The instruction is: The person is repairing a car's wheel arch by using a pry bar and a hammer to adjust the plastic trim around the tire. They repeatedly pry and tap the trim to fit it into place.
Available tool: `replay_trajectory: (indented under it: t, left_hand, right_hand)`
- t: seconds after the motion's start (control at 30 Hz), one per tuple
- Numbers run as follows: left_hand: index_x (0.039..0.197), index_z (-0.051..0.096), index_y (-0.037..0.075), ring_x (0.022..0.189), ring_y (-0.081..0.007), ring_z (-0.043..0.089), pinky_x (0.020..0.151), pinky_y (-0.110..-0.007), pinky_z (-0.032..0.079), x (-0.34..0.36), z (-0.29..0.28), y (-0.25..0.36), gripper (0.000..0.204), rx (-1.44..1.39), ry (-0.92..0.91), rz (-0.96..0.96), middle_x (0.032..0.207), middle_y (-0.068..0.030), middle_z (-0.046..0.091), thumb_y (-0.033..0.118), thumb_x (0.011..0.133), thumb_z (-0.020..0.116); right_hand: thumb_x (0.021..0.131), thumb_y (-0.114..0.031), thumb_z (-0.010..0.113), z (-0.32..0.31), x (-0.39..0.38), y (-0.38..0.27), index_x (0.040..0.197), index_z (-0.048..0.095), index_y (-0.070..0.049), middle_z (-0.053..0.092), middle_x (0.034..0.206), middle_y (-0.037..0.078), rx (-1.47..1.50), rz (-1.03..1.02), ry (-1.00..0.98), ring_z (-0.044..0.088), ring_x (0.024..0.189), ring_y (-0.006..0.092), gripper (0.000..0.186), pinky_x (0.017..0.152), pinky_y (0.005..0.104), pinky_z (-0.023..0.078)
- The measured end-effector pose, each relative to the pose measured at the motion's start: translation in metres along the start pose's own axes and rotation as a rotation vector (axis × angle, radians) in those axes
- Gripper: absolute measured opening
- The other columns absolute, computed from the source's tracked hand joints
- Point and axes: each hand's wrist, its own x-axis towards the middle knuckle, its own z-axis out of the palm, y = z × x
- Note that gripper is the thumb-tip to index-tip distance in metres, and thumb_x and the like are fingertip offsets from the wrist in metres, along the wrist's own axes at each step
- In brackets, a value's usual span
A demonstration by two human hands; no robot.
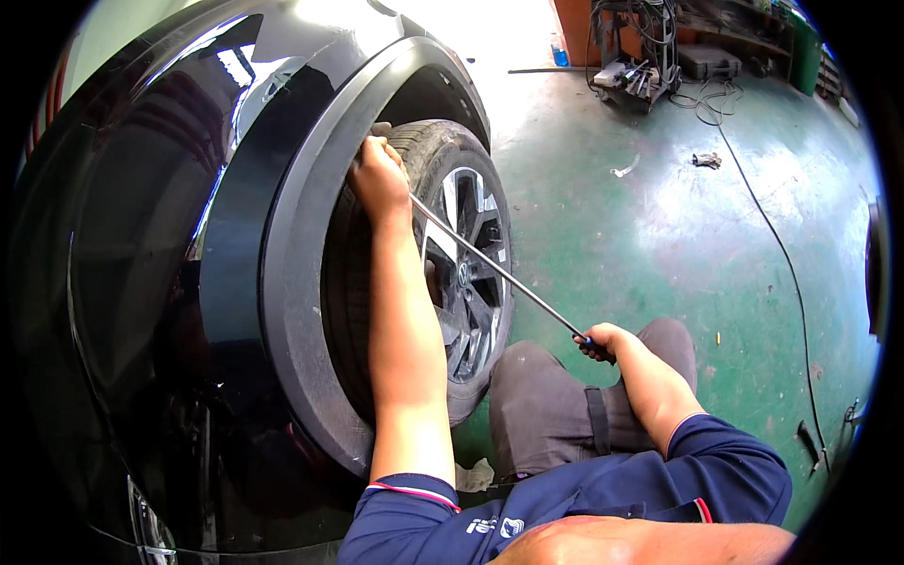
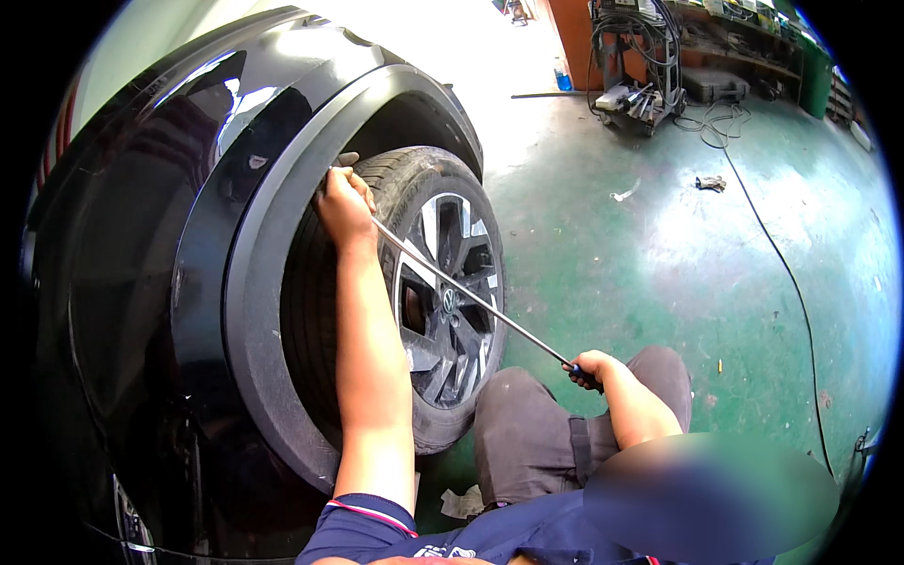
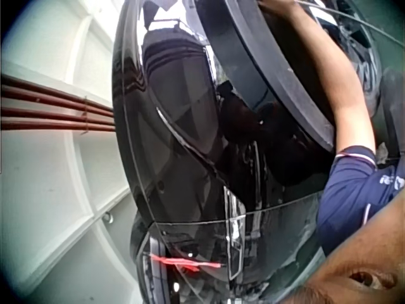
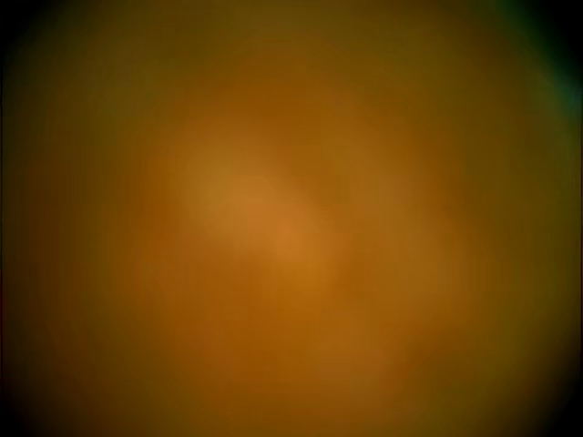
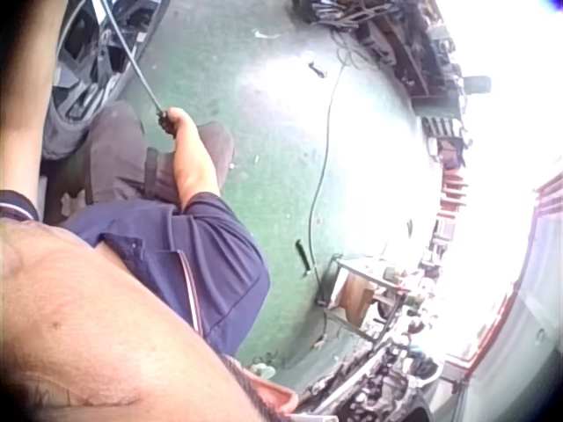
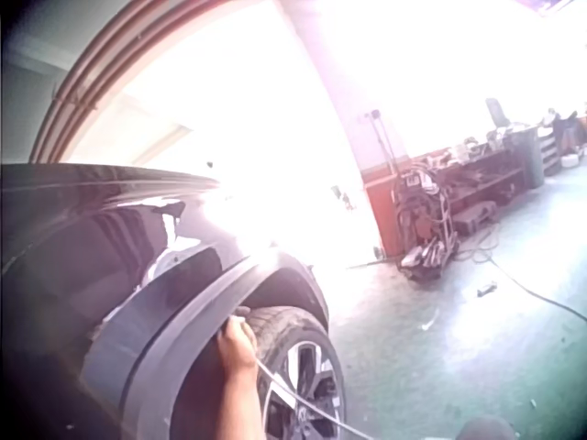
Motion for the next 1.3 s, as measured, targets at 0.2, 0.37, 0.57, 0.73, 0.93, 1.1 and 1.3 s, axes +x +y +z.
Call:
replay_trajectory:
  t: [0.2,0.37,0.57,0.73,0.93,1.1,1.3]
  left_hand:
    - [0.083,0.058,0.002,0.038,-0.0149,0.039,0.039,-0.031,0.034,0.000,0.001,0.002,0.019,0.061,0.008,0.018,0.054,-0.0046,0.045,0.016,0.090,0.048]
    - [0.080,0.059,0.002,0.040,-0.0135,0.038,0.040,-0.030,0.032,0.001,0.000,0.002,0.020,0.068,0.010,-0.003,0.054,-0.0029,0.044,0.016,0.090,0.048]
    - [0.080,0.060,0.004,0.042,-0.0107,0.036,0.041,-0.028,0.028,0.004,-0.004,0.000,0.018,0.017,-0.003,-0.018,0.056,0.0000,0.044,0.016,0.089,0.049]
    - [0.082,0.060,0.004,0.042,-0.0104,0.035,0.041,-0.027,0.027,0.004,-0.004,-0.005,0.017,0.053,-0.015,0.052,0.056,0.0001,0.044,0.015,0.089,0.049]
    - [0.105,0.064,-0.002,0.039,-0.0120,0.034,0.039,-0.028,0.031,0.004,-0.003,-0.008,0.029,0.082,-0.030,0.123,0.053,-0.0014,0.040,0.015,0.091,0.045]
    - [0.109,0.066,-0.002,0.039,-0.0114,0.033,0.039,-0.028,0.030,0.003,-0.003,-0.006,0.032,0.086,-0.012,0.075,0.053,-0.0005,0.039,0.015,0.092,0.045]
    - [0.105,0.066,0.000,0.043,-0.0093,0.035,0.042,-0.026,0.028,-0.001,-0.006,0.001,0.026,0.010,-0.040,0.020,0.057,0.0008,0.043,0.014,0.093,0.048]
  right_hand:
    - [0.092,-0.037,0.075,-0.005,0.014,-0.001,0.073,0.061,-0.011,0.061,0.065,0.003,0.009,0.012,0.029,0.050,0.046,0.0161,0.035,0.043,0.0329,0.041]
    - [0.092,-0.031,0.076,0.012,0.010,0.003,0.079,0.066,-0.006,0.062,0.066,0.007,0.030,-0.085,0.114,0.052,0.046,0.0174,0.029,0.042,0.0344,0.040]
    - [0.090,-0.029,0.078,0.036,0.004,0.008,0.082,0.071,-0.005,0.065,0.068,0.007,-0.035,-0.128,0.184,0.054,0.049,0.0178,0.027,0.043,0.0342,0.041]
    - [0.092,-0.036,0.076,0.005,0.008,-0.005,0.079,0.067,-0.008,0.064,0.068,0.005,-0.046,-0.055,0.071,0.053,0.048,0.0163,0.033,0.044,0.0337,0.042]
    - [0.091,-0.037,0.076,-0.008,0.008,-0.005,0.080,0.066,-0.007,0.063,0.067,0.006,-0.059,-0.028,0.119,0.053,0.048,0.0167,0.033,0.043,0.0357,0.041]
    - [0.092,-0.028,0.074,0.019,0.004,0.005,0.086,0.071,-0.005,0.065,0.068,0.009,-0.046,-0.138,0.270,0.054,0.047,0.0193,0.024,0.041,0.0357,0.040]
    - [0.096,-0.029,0.071,0.028,-0.002,0.003,0.087,0.070,-0.008,0.064,0.069,0.008,-0.090,-0.137,0.151,0.052,0.049,0.0167,0.023,0.044,0.0339,0.042]
